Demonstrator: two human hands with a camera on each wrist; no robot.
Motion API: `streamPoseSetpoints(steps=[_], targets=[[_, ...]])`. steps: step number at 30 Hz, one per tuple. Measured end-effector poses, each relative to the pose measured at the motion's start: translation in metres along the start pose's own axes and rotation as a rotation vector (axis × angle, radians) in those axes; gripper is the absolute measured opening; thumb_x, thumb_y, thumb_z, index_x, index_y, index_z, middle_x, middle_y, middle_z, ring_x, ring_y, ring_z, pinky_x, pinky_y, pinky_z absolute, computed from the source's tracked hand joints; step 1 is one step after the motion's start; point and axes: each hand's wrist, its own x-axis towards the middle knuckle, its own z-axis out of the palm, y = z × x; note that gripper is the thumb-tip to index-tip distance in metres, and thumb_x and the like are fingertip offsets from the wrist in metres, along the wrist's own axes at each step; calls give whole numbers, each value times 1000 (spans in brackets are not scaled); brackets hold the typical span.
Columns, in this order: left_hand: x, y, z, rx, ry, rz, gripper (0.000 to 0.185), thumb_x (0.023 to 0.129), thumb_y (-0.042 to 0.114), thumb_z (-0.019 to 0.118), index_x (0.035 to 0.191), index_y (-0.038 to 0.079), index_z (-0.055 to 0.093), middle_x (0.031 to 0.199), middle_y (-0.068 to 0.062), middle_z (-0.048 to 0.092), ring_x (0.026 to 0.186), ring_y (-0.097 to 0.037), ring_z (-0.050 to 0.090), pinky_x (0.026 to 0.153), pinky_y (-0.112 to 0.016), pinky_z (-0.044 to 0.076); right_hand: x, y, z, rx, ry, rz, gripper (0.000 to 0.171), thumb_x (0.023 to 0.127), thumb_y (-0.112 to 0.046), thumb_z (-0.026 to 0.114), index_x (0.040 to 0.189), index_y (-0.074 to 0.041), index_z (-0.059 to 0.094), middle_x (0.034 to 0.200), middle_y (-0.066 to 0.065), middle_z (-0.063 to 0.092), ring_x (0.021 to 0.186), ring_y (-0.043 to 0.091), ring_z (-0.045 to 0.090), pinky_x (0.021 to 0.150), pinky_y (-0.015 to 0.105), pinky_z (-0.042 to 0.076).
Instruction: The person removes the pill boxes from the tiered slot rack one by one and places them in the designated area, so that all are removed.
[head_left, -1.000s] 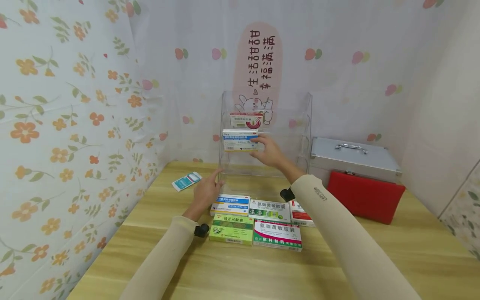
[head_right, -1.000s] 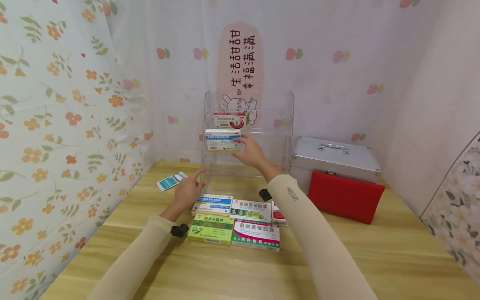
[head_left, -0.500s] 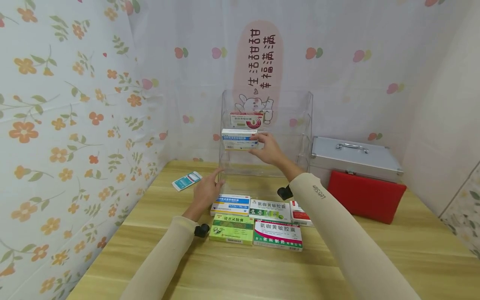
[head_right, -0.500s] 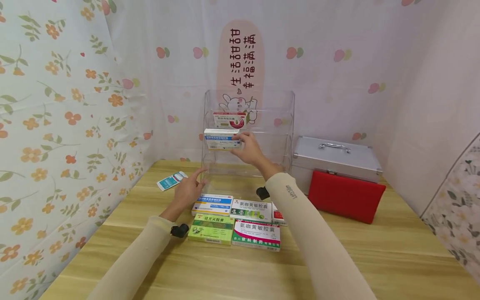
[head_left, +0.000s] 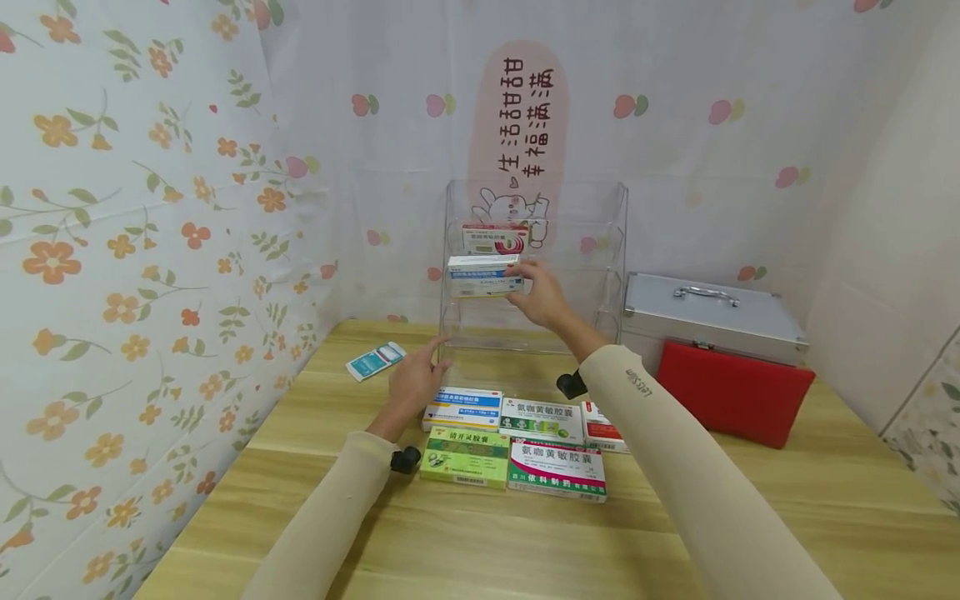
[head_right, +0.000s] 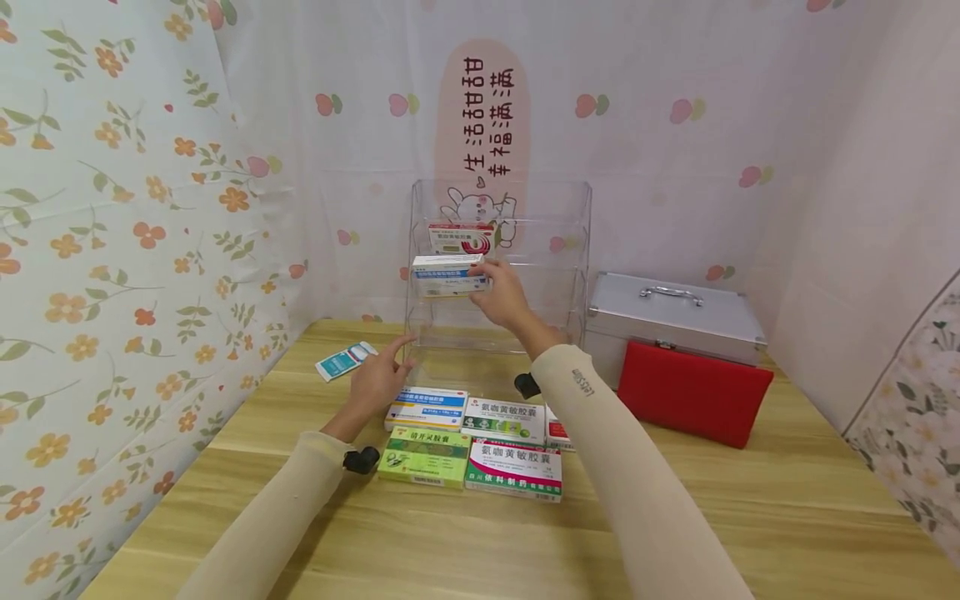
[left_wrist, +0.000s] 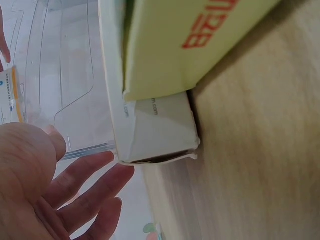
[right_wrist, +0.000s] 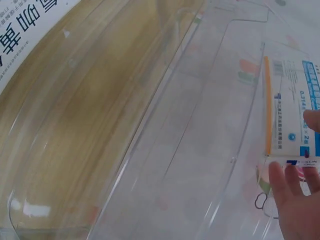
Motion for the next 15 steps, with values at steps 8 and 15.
streamPoseSetpoints(steps=[8,15], targets=[[-2,2,1,-1,-8,-3,44,101,35,58,144,32,50,52,1,44,43,-14,36,40,-27,26,-1,-2,-2,-45,165,-56,24,88,0,71,112,-5,69,141,15,49,133,36,44,106,47,40],[-1,2,0,15,-4,-8,44,102,37,57,145,33,49,50,1,41,42,-14,33,40,-27,25,-3,-2,-7,-44,269,-92,21,89,6,66,106,-4,72,130,14,56,116,31,54,86,43,47]])
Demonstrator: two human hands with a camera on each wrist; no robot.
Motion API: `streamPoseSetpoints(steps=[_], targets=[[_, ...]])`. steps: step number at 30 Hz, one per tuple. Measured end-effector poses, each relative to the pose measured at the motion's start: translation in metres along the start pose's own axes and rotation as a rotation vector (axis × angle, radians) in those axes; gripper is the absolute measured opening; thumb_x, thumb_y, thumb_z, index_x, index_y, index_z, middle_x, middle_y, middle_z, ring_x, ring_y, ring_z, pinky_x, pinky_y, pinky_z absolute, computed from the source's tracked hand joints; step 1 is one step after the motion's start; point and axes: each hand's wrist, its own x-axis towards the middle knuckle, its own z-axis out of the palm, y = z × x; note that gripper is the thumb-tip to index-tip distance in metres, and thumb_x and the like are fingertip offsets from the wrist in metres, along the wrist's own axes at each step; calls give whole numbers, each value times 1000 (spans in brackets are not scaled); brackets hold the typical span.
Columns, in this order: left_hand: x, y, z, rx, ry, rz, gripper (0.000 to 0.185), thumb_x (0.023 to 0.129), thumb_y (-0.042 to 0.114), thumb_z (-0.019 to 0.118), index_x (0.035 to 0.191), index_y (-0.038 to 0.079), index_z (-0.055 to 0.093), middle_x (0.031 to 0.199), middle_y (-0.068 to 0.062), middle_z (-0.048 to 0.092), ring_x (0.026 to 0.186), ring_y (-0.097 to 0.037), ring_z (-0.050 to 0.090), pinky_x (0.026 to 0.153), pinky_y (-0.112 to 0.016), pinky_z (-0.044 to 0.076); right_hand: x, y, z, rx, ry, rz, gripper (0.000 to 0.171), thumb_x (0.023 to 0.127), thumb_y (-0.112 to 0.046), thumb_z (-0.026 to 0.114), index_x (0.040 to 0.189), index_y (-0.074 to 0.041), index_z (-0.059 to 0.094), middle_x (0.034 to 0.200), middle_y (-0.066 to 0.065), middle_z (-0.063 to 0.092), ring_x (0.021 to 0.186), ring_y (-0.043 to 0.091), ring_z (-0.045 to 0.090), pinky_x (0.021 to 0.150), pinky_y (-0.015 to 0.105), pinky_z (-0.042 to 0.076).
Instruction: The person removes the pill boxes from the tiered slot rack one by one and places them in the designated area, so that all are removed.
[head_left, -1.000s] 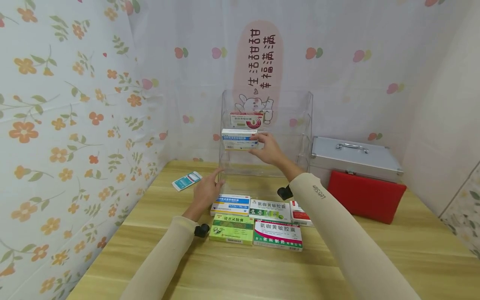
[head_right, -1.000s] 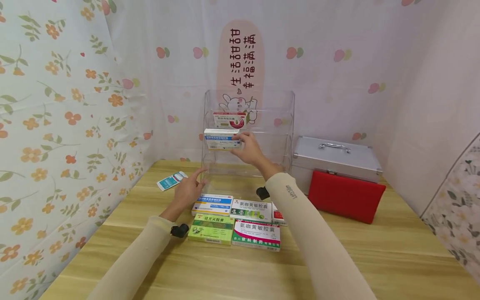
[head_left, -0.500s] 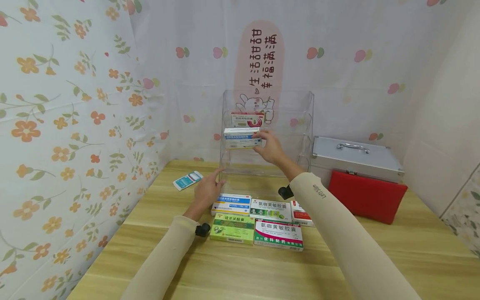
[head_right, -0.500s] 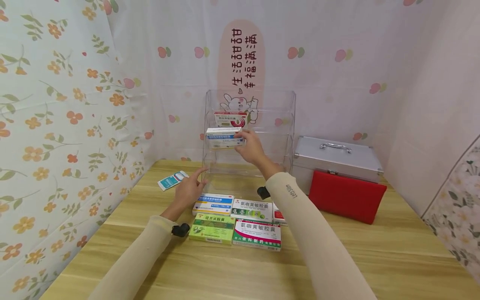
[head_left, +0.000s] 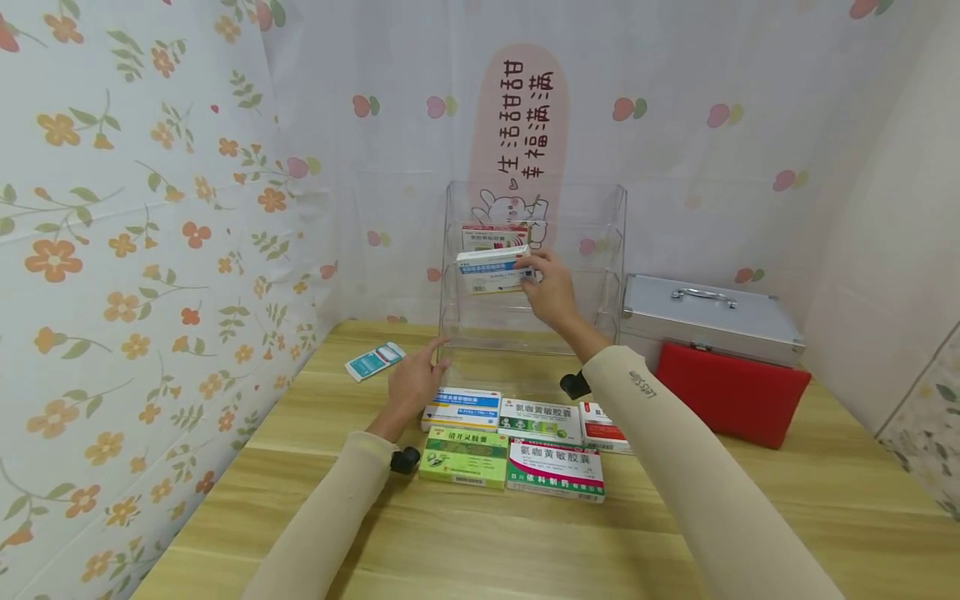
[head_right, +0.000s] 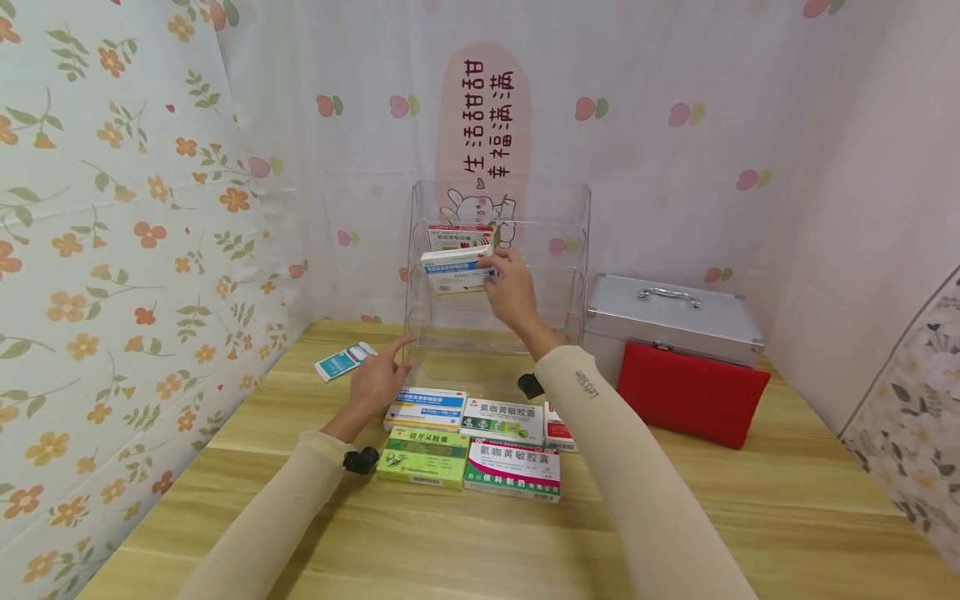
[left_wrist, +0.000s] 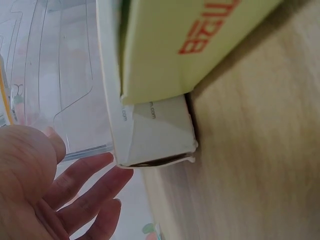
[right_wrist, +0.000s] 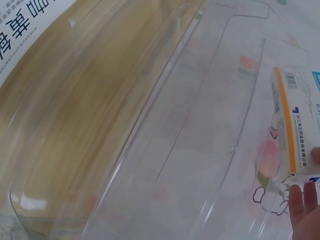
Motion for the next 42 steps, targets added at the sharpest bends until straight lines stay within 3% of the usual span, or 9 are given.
streamPoseSetpoints(steps=[2,12,22,29,34,42], targets=[[0,1,0,-3,-1,-2,44,102,37,56,145,33,49,50,1,41,41,-14,33,40,-27,25,-1,1,-3,14,13,-4,20,89,6,65,105,-4,72,128,13,56,111,30,55,81,42,47],[-1,-1,1,-40,11,0,44,101,33,59,144,34,50,51,0,44,42,-14,35,40,-27,25,-9,7,-11,97,40,-13,21,91,6,62,109,-1,69,126,16,53,105,29,53,80,40,54],[-1,-2,1,-46,-8,-12,44,101,34,58,144,35,49,50,0,44,41,-14,34,39,-27,25,-25,13,-21,175,64,36,24,90,6,64,113,0,68,122,16,54,102,29,54,82,41,52],[0,1,0,-36,-28,-27,44,102,34,57,145,35,48,52,-1,47,42,-14,37,40,-27,27,-34,22,-26,217,99,61,25,90,2,66,115,-1,68,126,13,56,100,27,57,81,35,53],[0,2,0,-28,-35,-45,44,102,37,56,145,36,48,55,-1,49,44,-15,38,41,-28,27,-43,25,-31,262,79,85,28,91,-4,68,119,-2,65,125,14,56,101,28,59,82,34,54],[0,2,0,-28,-20,-38,44,101,36,57,145,35,48,54,-1,49,43,-15,37,40,-28,27,-59,28,-34,323,23,119,32,91,-8,71,122,-1,64,123,16,57,102,29,60,77,23,53]])
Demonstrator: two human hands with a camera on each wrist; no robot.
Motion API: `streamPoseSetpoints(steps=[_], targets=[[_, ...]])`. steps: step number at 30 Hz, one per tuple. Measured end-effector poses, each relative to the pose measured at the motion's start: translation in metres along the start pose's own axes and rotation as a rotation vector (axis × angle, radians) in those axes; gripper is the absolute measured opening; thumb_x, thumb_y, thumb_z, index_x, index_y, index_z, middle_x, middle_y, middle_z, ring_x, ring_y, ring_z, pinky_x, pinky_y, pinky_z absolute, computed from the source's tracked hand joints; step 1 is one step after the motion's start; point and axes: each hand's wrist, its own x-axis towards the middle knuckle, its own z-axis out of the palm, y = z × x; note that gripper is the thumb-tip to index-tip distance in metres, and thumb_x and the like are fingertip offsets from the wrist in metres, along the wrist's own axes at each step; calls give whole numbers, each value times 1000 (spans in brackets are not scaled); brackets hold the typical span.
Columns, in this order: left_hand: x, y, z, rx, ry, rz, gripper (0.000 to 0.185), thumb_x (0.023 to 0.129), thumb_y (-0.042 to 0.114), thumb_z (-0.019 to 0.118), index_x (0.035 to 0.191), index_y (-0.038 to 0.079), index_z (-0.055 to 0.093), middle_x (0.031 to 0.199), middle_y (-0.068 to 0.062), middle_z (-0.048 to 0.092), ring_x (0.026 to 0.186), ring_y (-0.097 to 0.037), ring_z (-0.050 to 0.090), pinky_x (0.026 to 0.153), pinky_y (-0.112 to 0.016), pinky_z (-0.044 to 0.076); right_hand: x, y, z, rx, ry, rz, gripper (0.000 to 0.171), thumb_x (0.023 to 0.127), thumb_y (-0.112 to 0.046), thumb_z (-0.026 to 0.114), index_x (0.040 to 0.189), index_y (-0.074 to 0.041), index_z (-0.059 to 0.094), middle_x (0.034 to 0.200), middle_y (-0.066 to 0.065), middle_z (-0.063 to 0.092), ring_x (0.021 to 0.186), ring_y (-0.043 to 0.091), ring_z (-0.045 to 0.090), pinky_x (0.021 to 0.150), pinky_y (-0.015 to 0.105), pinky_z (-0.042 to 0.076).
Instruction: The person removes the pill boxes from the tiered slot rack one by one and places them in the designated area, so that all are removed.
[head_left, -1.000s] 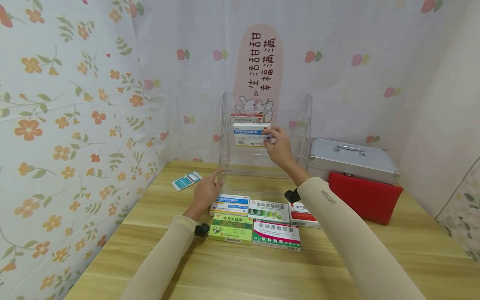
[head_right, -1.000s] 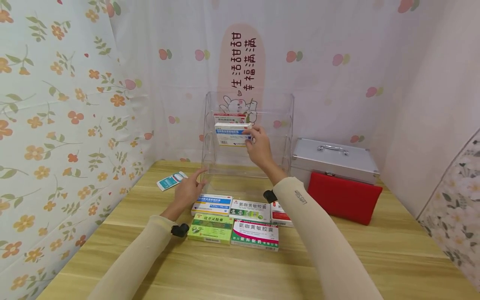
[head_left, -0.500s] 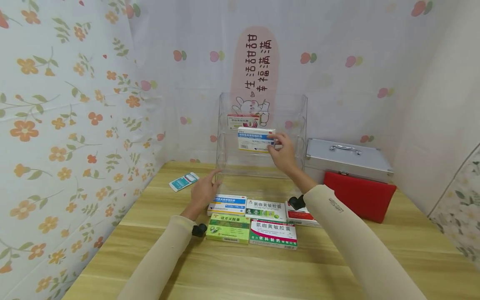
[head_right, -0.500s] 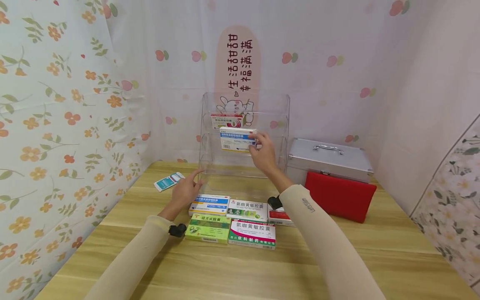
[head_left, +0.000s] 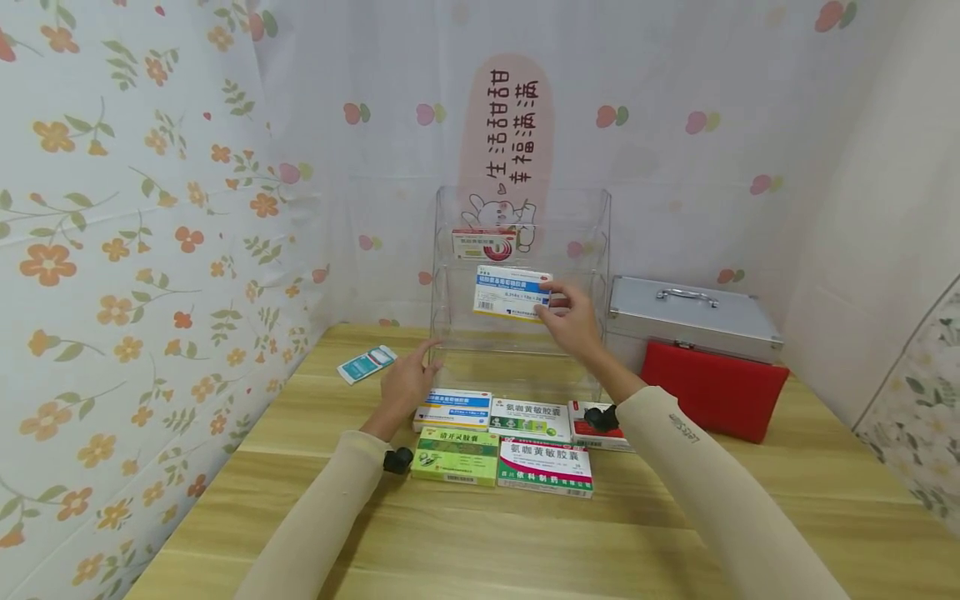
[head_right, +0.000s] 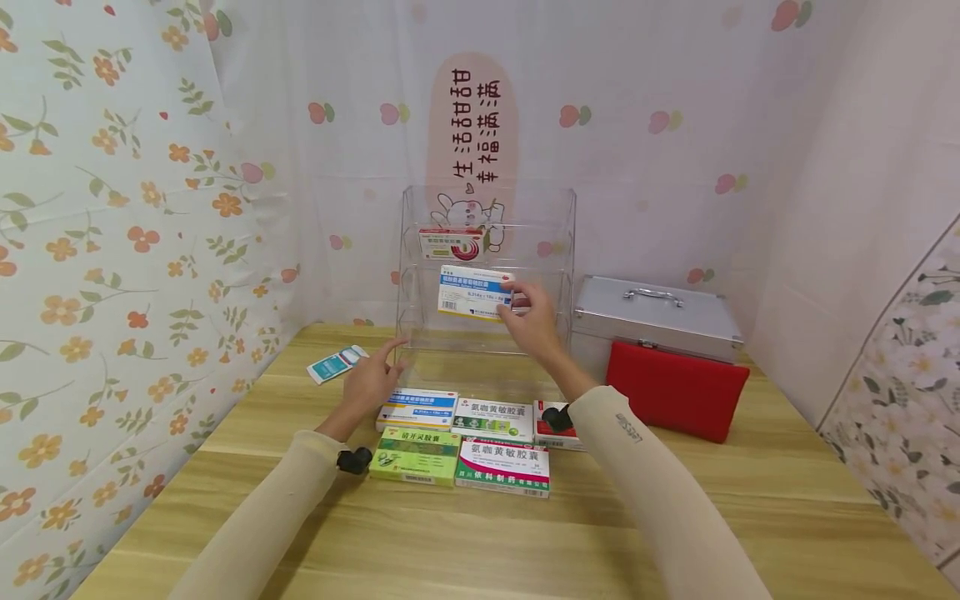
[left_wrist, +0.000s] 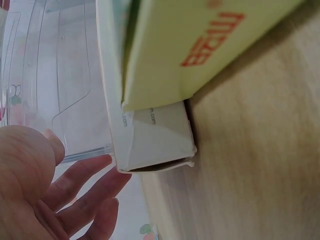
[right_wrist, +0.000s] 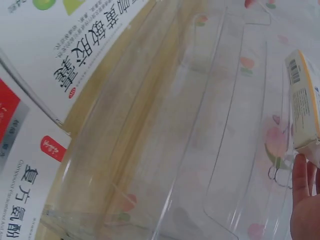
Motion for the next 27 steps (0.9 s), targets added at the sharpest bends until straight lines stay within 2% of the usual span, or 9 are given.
streamPoseSetpoints(steps=[8,12,15,21,27], targets=[[2,0,0,13,0,1,44,102,37,56,145,36,47,55,-1,50,44,-15,37,40,-28,27,-15,5,-6,28,-5,-34,33,89,1,71,121,6,63,119,25,57,98,38,60,72,11,48],[1,2,-1,10,-8,-5,44,102,39,54,145,38,47,55,-1,50,45,-15,39,41,-28,27,-28,-11,-11,35,-25,-53,32,88,8,68,119,13,61,116,31,56,95,41,59,73,10,48],[1,1,-1,6,-15,-8,44,102,38,54,145,37,46,55,-1,49,44,-15,38,40,-28,27,-37,-23,-15,43,-51,-39,33,88,8,68,119,15,60,117,31,56,95,40,59,74,11,49],[-1,0,-1,5,-15,-4,44,102,38,54,145,36,47,53,-1,47,43,-14,36,40,-27,26,-48,-25,-21,54,-94,-23,33,89,8,67,120,15,59,123,30,55,99,43,60,78,12,50],[-1,0,-1,16,-12,3,43,103,36,55,145,35,47,53,-1,48,42,-14,36,40,-27,26,-56,-20,-27,74,-103,-41,32,87,11,68,118,16,60,114,32,54,96,45,59,76,13,51]])
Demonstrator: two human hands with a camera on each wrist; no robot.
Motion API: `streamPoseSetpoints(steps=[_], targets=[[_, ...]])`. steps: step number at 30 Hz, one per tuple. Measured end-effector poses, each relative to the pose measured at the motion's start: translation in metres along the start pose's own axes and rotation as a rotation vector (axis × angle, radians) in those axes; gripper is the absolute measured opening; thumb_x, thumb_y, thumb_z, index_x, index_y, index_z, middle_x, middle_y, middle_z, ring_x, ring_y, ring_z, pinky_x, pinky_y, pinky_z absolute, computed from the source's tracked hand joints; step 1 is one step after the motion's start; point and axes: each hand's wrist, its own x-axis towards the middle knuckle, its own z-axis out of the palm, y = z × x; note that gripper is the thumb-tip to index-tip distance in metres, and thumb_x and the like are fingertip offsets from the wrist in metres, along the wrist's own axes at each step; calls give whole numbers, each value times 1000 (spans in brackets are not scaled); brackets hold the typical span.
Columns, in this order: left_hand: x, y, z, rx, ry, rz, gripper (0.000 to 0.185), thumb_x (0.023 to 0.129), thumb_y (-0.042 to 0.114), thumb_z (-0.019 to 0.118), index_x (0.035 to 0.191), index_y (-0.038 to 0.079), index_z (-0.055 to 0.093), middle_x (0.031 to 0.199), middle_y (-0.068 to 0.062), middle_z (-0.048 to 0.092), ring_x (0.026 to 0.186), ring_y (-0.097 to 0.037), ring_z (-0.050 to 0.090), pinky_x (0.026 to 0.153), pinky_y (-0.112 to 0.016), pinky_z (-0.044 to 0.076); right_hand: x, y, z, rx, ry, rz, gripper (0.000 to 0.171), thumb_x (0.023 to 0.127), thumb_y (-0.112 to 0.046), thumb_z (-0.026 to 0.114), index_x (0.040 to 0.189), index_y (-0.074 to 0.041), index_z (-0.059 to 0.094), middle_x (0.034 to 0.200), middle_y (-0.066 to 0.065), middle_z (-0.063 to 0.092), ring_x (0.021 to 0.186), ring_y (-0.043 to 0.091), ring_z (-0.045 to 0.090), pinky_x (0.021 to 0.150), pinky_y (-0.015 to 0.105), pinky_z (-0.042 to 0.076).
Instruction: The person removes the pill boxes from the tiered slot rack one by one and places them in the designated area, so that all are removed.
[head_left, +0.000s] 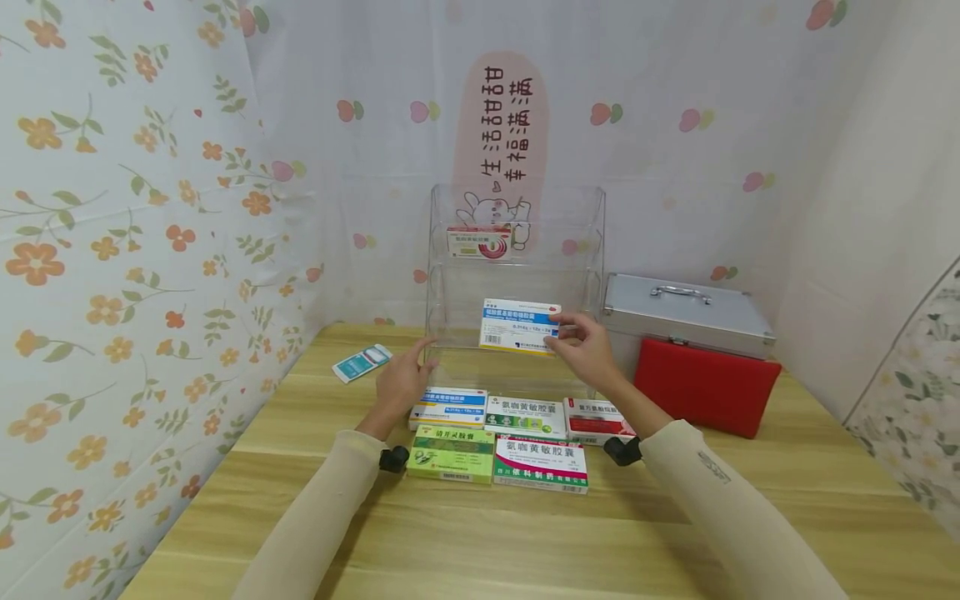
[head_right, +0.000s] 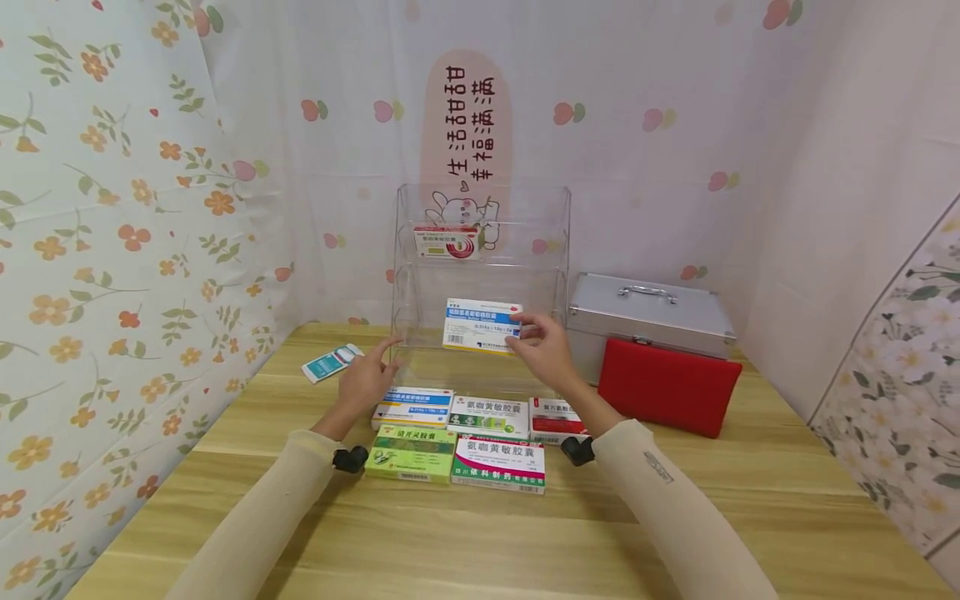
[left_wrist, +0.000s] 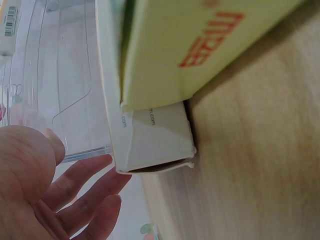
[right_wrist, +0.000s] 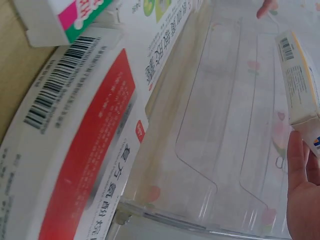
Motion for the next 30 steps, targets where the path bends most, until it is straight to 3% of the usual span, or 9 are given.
streamPoseSetpoints(steps=[10,20,25,30], targets=[[-1,1,0,-7,19,13,44,101,33,58,144,33,49,52,-2,46,42,-15,35,40,-28,26,-20,-6,-16,-116,-45,71,32,90,4,69,120,11,62,118,28,61,97,40,62,76,14,51],[0,0,-2,-11,9,16,43,102,35,56,145,36,47,50,-1,44,39,-13,32,37,-27,25,-37,28,-33,-125,-27,157,34,91,-7,72,124,1,64,121,22,62,103,38,64,74,19,54],[1,-2,-2,4,3,-7,44,103,36,55,145,39,46,50,0,44,39,-14,32,38,-27,25,-48,25,-42,-133,-39,197,35,92,-13,72,124,-1,64,119,21,63,103,36,65,73,24,56],[0,-2,-2,-15,-14,5,44,103,34,55,146,36,46,50,-1,44,38,-13,33,37,-26,25,-62,18,-56,-157,-46,252,36,92,-14,72,125,-1,63,118,23,65,104,40,65,72,24,57]])
